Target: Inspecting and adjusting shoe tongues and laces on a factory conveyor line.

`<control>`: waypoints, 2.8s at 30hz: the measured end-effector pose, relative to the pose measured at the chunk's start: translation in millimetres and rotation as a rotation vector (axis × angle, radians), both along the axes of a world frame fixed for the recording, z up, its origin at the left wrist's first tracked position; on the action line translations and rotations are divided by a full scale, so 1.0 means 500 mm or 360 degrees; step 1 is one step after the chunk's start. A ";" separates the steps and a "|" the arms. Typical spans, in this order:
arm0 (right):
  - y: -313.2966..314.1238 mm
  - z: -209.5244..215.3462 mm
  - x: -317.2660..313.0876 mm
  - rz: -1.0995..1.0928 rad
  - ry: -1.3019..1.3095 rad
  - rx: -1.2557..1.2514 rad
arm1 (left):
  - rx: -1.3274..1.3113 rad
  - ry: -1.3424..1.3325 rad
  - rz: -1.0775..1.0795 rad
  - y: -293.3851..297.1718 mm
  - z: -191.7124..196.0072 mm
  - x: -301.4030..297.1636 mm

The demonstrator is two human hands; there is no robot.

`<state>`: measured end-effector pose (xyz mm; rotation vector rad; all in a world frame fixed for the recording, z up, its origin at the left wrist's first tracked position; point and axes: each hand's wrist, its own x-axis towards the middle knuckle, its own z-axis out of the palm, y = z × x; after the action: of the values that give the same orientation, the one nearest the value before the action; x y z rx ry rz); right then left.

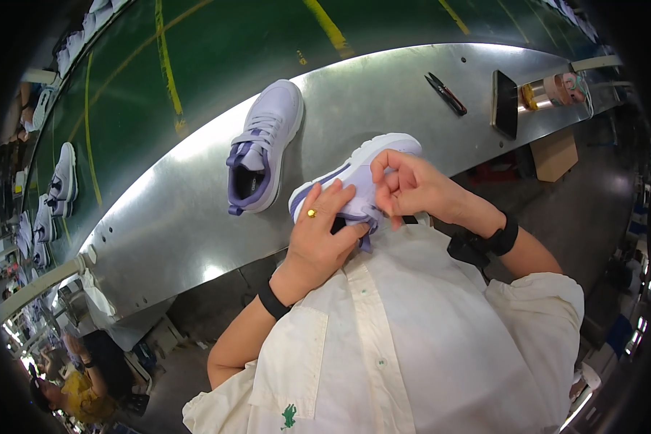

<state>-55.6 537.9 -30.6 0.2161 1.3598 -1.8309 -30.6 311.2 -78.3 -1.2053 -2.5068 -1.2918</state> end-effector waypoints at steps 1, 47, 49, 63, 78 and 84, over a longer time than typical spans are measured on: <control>0.013 -0.002 -0.010 -0.0129 0.0067 -0.0024 | -0.0027 -0.0084 0.0061 0.000 0.006 -0.012; 0.028 -0.042 0.011 -0.0112 0.1080 0.1183 | -0.0432 -0.0920 0.0185 0.087 -0.010 -0.071; 0.041 -0.041 0.002 -0.0004 0.0918 0.0938 | -0.0324 -0.1006 0.0107 0.088 -0.016 -0.083; 0.129 -0.035 -0.021 -0.0157 0.0071 0.0010 | -0.0091 -0.1374 0.0009 0.086 0.005 -0.092; 0.015 0.003 0.024 -0.0038 0.1414 0.1017 | -0.0690 -0.0627 0.0256 0.080 0.041 -0.076; -0.016 0.014 0.066 0.0200 0.1713 0.1526 | -0.0826 -0.0380 0.0206 0.098 0.048 -0.058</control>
<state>-22.6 529.9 -23.7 -0.4399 2.8456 -0.9973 -59.7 360.4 -54.5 -0.9766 -3.1633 -0.8182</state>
